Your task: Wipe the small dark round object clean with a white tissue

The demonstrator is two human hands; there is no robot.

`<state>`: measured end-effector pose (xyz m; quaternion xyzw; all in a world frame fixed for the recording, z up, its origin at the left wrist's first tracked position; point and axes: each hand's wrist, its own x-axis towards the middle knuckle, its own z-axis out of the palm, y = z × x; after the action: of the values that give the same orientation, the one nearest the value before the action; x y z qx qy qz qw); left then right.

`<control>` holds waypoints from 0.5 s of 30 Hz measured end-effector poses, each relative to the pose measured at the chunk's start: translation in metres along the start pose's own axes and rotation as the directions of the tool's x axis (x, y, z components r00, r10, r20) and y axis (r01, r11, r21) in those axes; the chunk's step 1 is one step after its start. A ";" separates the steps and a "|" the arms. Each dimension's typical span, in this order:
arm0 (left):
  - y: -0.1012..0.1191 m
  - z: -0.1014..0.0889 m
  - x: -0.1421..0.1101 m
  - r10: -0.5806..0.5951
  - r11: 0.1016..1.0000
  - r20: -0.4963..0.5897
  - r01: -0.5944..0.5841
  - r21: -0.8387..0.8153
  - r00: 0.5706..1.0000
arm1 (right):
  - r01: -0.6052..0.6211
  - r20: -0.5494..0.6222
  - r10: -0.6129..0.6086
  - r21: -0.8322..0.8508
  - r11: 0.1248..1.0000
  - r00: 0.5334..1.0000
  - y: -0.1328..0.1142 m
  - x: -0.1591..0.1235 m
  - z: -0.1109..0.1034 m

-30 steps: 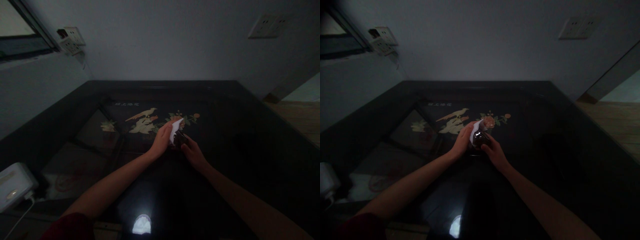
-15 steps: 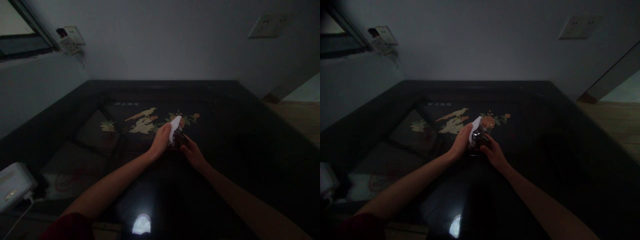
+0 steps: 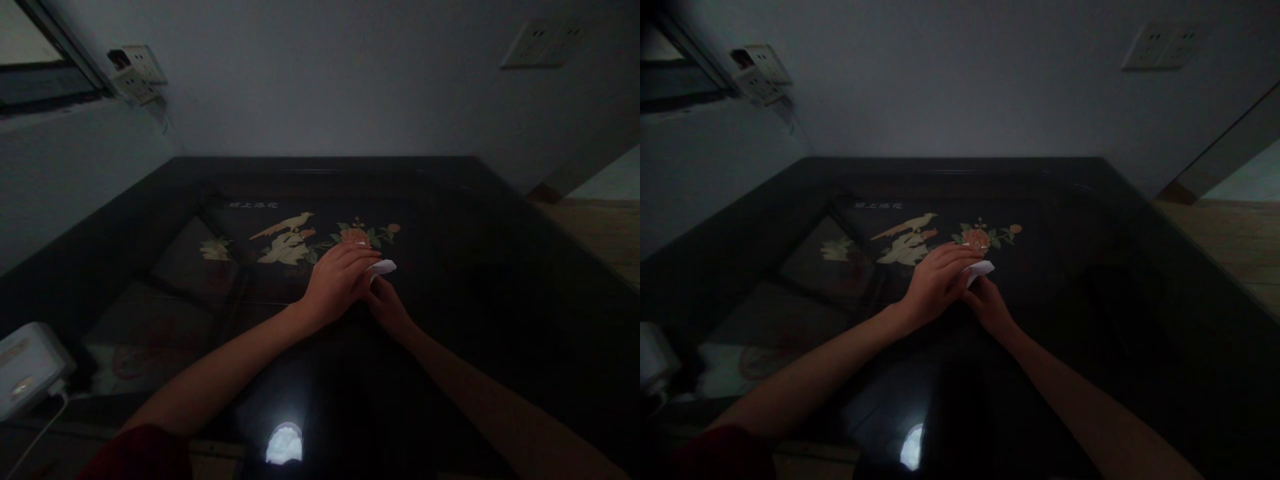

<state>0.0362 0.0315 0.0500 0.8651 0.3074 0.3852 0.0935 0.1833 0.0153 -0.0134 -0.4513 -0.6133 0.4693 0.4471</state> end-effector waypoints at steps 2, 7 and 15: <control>-0.001 0.000 0.000 0.017 1.000 -0.010 -0.017 -0.011 1.000 | -0.007 -0.007 0.007 0.008 1.000 1.000 0.000 0.000 0.000; -0.007 0.000 0.001 -0.082 0.987 -0.023 0.078 -0.139 0.996 | 0.001 -0.009 -0.001 0.045 0.999 1.000 -0.001 0.000 0.001; -0.017 0.007 0.001 -0.612 0.578 0.082 0.516 -0.632 0.787 | 0.040 0.004 -0.040 0.075 0.996 0.999 0.000 0.000 -0.001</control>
<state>0.0341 0.0456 0.0390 0.6091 0.4270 0.4758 0.4694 0.1844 0.0156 -0.0137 -0.4206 -0.6054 0.4842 0.4712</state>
